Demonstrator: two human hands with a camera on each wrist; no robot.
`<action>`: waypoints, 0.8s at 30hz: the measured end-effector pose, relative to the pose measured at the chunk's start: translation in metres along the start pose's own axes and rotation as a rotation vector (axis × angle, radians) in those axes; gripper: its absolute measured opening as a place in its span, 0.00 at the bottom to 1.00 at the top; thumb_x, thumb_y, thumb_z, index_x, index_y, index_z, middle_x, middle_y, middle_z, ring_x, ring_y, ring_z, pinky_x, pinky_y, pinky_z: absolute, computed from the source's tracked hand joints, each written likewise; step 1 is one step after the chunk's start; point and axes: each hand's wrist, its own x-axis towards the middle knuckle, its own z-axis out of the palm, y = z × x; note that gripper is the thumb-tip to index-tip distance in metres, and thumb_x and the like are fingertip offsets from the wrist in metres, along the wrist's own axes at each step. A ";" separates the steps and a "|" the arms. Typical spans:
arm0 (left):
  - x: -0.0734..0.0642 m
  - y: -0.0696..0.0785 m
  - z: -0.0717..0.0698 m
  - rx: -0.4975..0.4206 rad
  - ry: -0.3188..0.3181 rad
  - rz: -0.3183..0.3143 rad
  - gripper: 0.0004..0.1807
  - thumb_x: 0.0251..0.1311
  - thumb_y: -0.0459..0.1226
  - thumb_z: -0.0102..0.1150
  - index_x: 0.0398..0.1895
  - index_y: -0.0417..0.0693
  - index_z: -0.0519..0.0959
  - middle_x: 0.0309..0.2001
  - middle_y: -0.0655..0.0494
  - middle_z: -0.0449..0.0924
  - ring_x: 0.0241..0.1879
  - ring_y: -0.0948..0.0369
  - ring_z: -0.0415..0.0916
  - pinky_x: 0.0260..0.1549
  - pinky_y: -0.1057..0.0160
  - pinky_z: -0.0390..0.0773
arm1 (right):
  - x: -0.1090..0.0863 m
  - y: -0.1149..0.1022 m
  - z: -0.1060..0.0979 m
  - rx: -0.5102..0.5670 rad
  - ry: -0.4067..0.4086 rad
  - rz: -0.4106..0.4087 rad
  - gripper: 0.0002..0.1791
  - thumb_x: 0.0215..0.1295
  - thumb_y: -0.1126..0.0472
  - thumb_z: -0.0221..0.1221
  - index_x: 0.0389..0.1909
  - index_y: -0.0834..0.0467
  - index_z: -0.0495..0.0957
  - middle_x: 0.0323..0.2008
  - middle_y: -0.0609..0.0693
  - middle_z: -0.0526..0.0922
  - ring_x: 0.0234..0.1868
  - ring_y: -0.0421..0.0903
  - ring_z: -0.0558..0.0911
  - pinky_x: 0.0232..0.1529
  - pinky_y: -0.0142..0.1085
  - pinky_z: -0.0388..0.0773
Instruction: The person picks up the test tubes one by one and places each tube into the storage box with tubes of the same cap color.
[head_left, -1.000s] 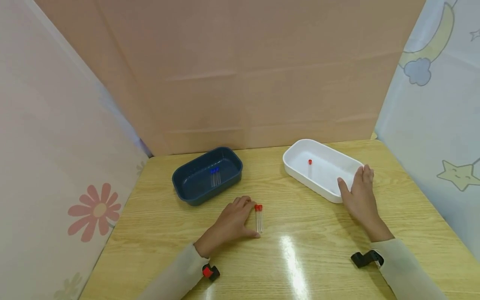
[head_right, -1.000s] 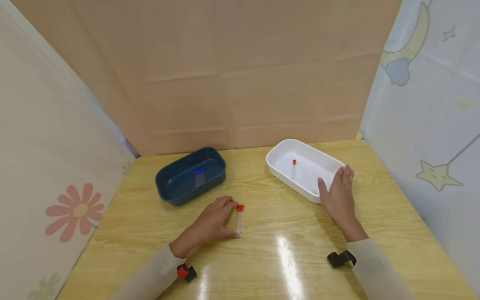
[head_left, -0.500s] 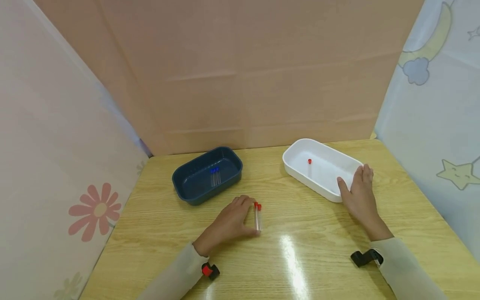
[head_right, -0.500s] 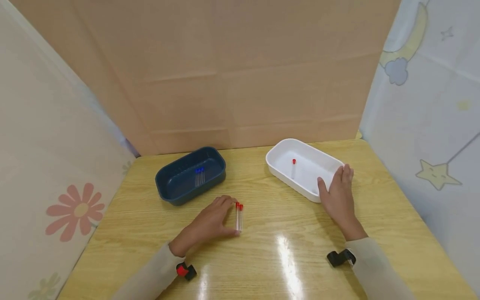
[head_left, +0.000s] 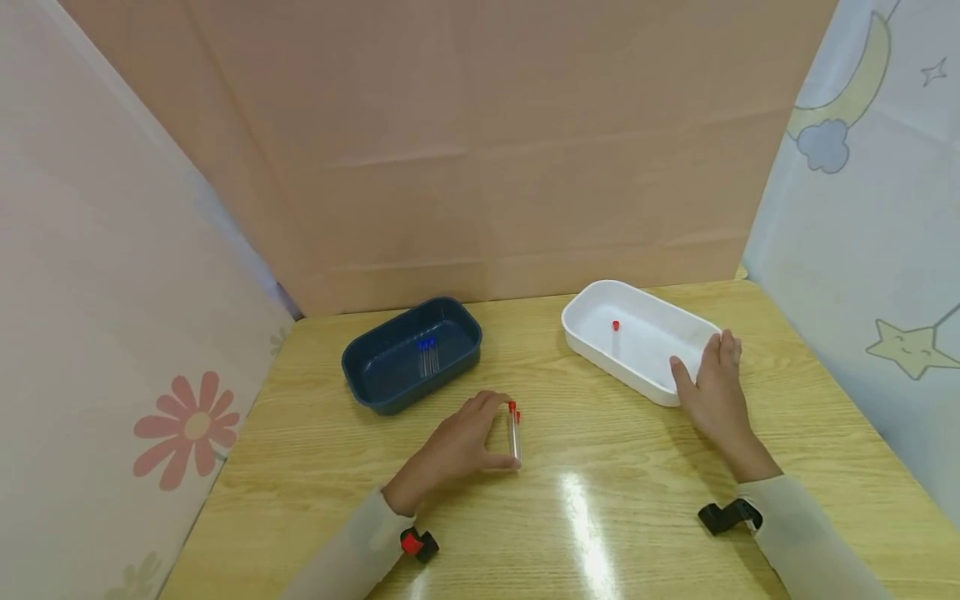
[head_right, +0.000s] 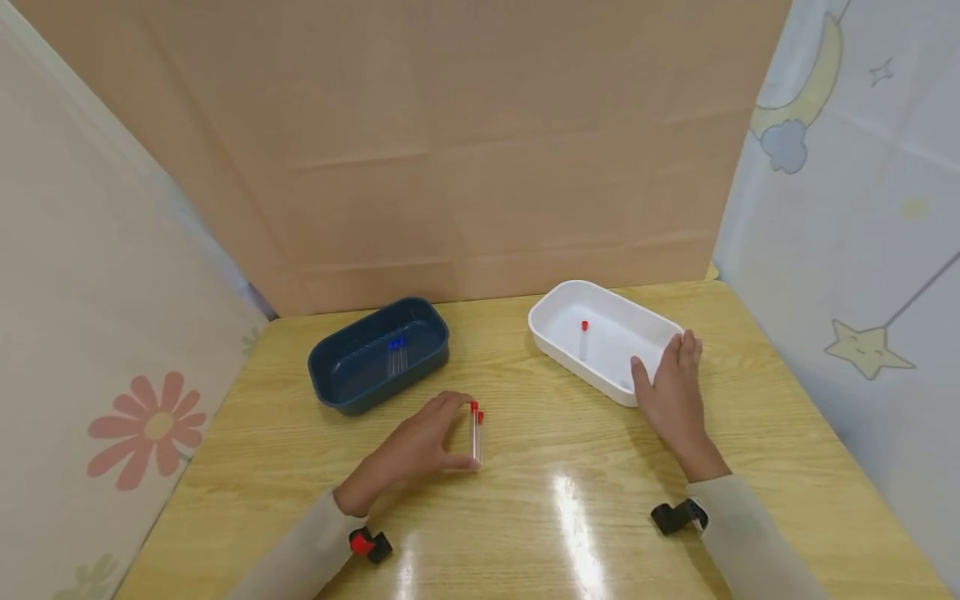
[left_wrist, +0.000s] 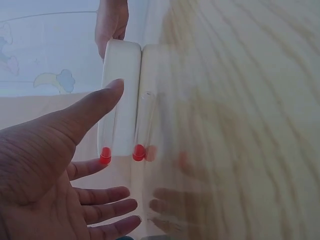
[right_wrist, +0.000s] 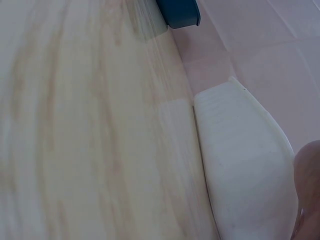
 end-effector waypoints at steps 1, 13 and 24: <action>0.000 0.000 0.000 0.002 0.003 0.000 0.55 0.47 0.62 0.76 0.75 0.54 0.61 0.69 0.56 0.66 0.68 0.56 0.66 0.57 0.49 0.76 | 0.000 0.000 0.000 -0.001 -0.002 0.001 0.47 0.80 0.48 0.44 0.73 0.80 0.30 0.76 0.70 0.22 0.76 0.65 0.22 0.72 0.64 0.32; 0.010 0.016 0.001 0.006 0.037 0.057 0.53 0.48 0.63 0.74 0.75 0.54 0.62 0.70 0.56 0.67 0.66 0.56 0.68 0.54 0.51 0.78 | 0.001 -0.001 0.000 -0.001 0.000 -0.001 0.47 0.80 0.49 0.44 0.73 0.80 0.31 0.76 0.71 0.22 0.76 0.66 0.23 0.72 0.64 0.32; 0.023 0.032 0.006 0.056 0.083 0.102 0.54 0.47 0.64 0.74 0.75 0.54 0.62 0.70 0.55 0.68 0.64 0.58 0.69 0.57 0.54 0.76 | 0.001 0.001 0.001 -0.001 0.007 -0.009 0.47 0.79 0.49 0.45 0.73 0.80 0.31 0.76 0.71 0.22 0.76 0.66 0.23 0.72 0.64 0.32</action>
